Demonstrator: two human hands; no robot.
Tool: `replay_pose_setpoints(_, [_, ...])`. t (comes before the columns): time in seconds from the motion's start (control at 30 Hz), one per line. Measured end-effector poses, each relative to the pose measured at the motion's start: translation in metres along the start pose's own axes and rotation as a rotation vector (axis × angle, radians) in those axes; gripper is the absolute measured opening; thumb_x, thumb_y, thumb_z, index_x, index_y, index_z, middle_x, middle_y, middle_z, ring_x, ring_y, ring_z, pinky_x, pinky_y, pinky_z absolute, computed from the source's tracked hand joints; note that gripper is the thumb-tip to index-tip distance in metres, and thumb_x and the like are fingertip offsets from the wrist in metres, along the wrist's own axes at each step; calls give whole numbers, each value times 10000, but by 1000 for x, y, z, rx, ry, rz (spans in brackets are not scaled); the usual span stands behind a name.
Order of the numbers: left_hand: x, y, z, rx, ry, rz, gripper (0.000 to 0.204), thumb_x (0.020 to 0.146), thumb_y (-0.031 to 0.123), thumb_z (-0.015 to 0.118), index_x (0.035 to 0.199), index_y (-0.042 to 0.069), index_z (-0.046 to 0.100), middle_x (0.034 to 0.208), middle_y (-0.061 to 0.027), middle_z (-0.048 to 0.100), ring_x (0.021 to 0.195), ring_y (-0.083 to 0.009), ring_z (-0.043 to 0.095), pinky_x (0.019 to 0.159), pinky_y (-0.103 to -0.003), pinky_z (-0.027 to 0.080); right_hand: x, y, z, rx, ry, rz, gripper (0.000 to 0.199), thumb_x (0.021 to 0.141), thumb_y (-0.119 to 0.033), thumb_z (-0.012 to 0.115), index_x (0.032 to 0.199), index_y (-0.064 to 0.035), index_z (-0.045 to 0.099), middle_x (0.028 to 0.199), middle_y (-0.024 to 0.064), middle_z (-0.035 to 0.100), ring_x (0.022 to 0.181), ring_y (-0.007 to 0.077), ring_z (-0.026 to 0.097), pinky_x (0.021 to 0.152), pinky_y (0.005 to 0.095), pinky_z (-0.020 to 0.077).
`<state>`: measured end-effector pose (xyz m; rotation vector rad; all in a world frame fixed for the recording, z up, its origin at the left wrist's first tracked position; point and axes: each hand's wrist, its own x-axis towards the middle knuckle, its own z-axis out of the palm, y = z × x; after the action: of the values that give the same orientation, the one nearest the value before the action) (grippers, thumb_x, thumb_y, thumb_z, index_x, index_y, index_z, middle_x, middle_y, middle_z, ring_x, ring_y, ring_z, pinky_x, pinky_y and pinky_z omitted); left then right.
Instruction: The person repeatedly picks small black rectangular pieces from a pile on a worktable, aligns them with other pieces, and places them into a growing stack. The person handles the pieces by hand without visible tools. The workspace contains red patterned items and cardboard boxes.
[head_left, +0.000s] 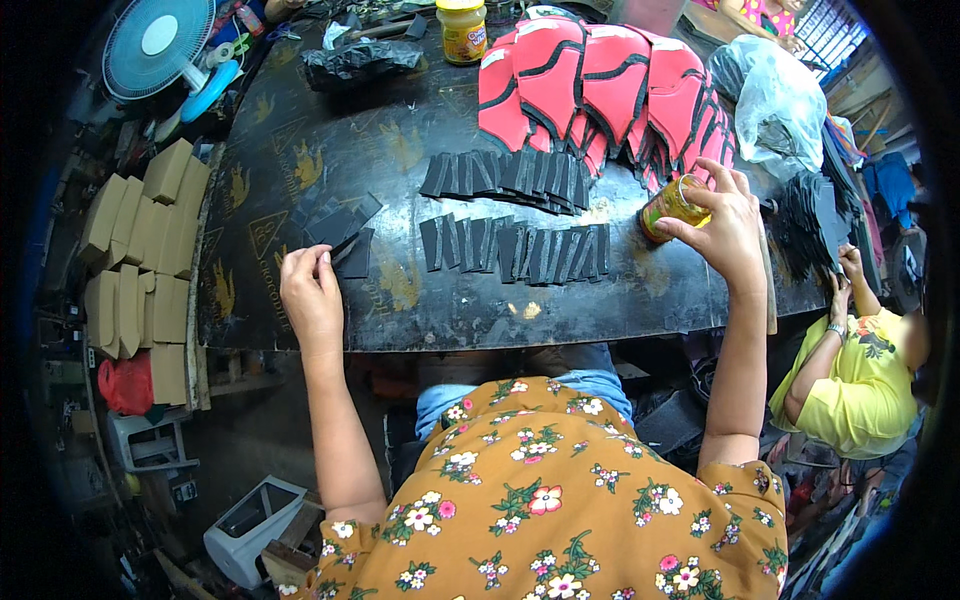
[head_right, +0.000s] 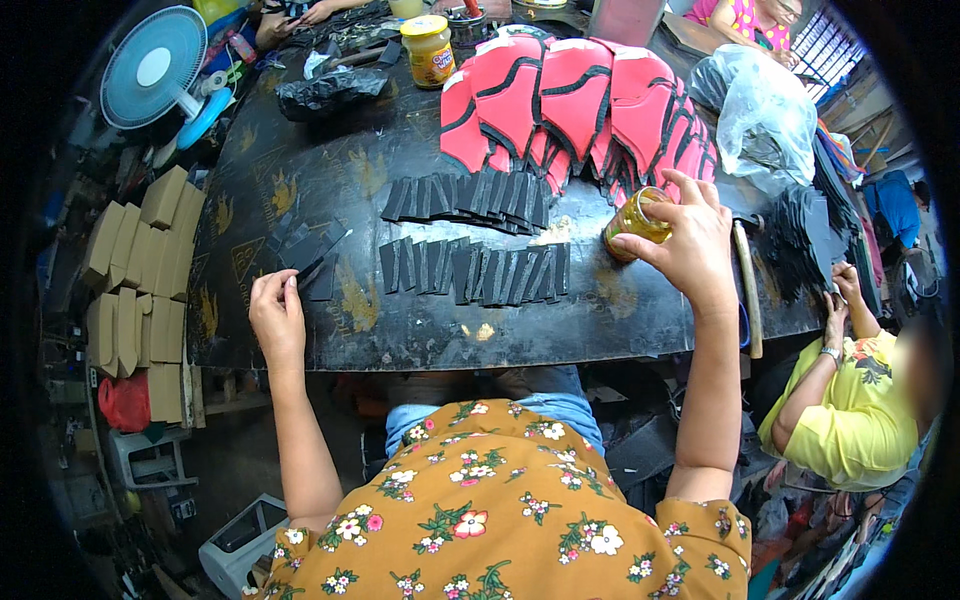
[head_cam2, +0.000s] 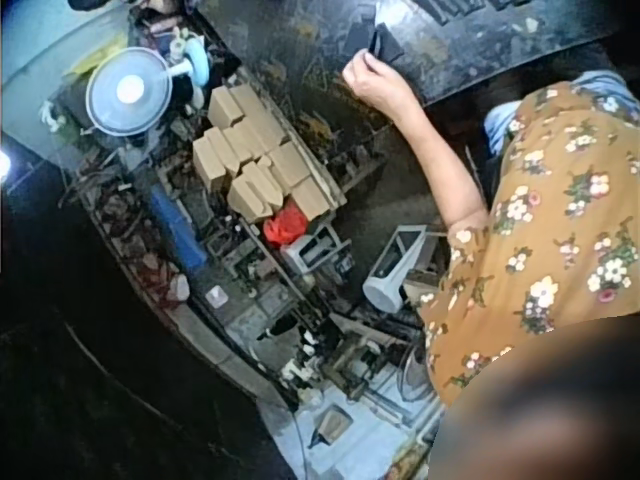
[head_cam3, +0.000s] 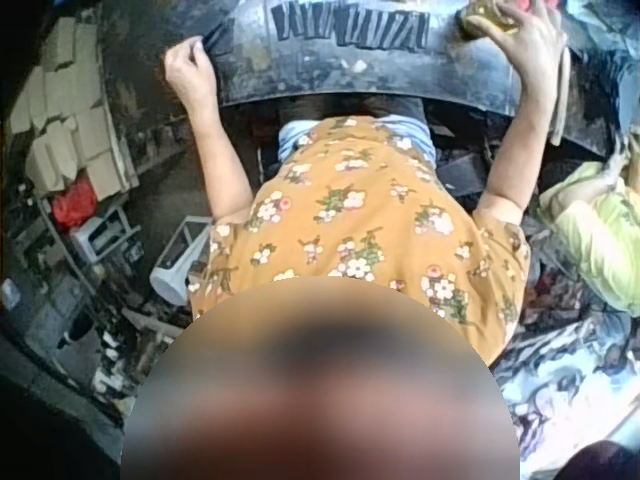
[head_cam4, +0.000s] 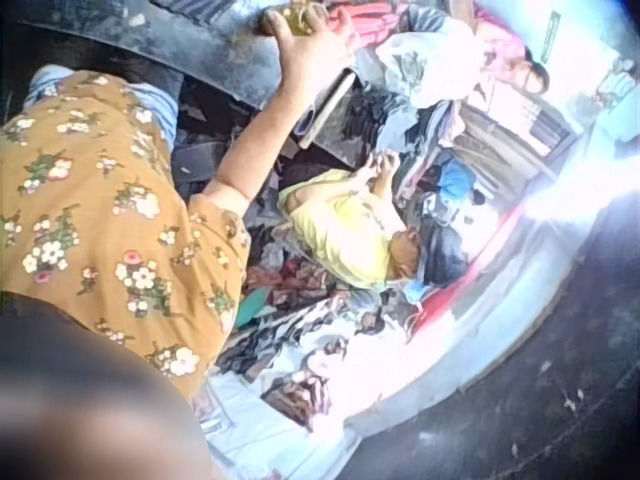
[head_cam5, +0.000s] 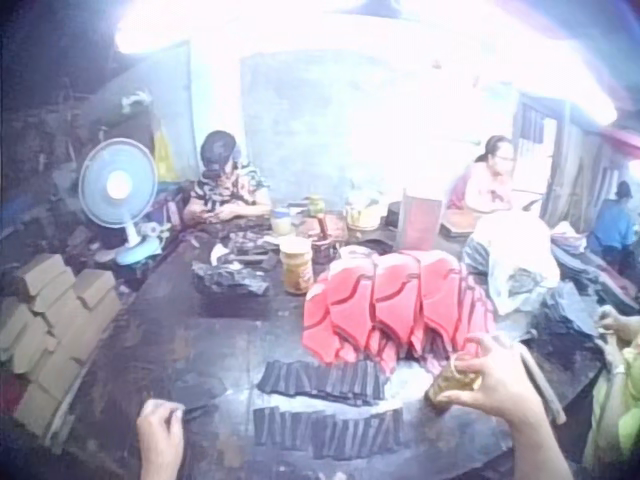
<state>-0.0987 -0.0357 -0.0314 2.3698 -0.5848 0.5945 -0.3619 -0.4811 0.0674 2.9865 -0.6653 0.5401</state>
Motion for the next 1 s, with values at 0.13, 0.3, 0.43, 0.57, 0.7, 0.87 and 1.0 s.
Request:
replay_pose_setpoints(0.13, [0,10,-3,-120,96,-71,137,1065,94,689,1125,28,792,954,-69,695,766,-174,623,695,-339,518,-3,3,3,161,197,-36,396,681,-356,989,923,-83,834,1314,81,723,1242,326,625,1039,466,466])
replay_pose_setpoints(0.3, [2,40,3,-694,-3,-301,207,1121,187,655,1184,47,795,1001,-2,740,803,-62,653,690,-221,556,-36,-1,-2,162,514,40,377,786,-209,945,1123,-111,805,1372,118,693,1270,332,603,1113,455,441])
replay_pose_setpoints(0.43, [-4,74,24,-995,-194,-259,230,1014,6,745,1244,11,738,1064,-21,715,861,-61,668,720,-229,564,-59,-2,2,133,398,12,321,799,-165,930,1099,-118,826,1383,115,692,1305,330,587,1128,457,433])
replay_pose_setpoints(0.57, [-14,101,35,-1165,-326,-404,399,967,-73,740,1351,-4,656,1096,-45,690,882,-69,672,762,-237,606,-70,-7,-2,344,422,46,275,859,-143,897,1112,-75,811,1265,106,711,1213,279,627,1036,400,484])
replay_pose_setpoints(0.7, [-24,118,36,-1324,-466,-499,474,976,-51,738,1431,-25,609,1042,-28,686,882,-67,675,758,-245,611,-63,-33,-7,718,453,165,332,986,-128,725,1305,-36,743,1197,95,699,1106,235,649,1007,346,493])
replay_pose_setpoints(0.87, [-37,142,40,-1366,-690,-591,430,974,1,764,1393,-14,667,1002,-10,687,855,-69,673,730,-235,600,-53,-94,2,1131,-162,-77,380,945,-4,654,1294,-70,792,1139,82,653,1119,210,614,1018,334,480])
replay_pose_setpoints(1.0, [-42,156,41,-1388,-760,-578,400,992,-2,743,1384,-29,669,1029,-13,666,854,-58,664,712,-231,603,-41,-131,26,1180,-181,-149,426,953,97,601,1304,-58,786,1148,83,614,1119,208,594,1027,331,462])
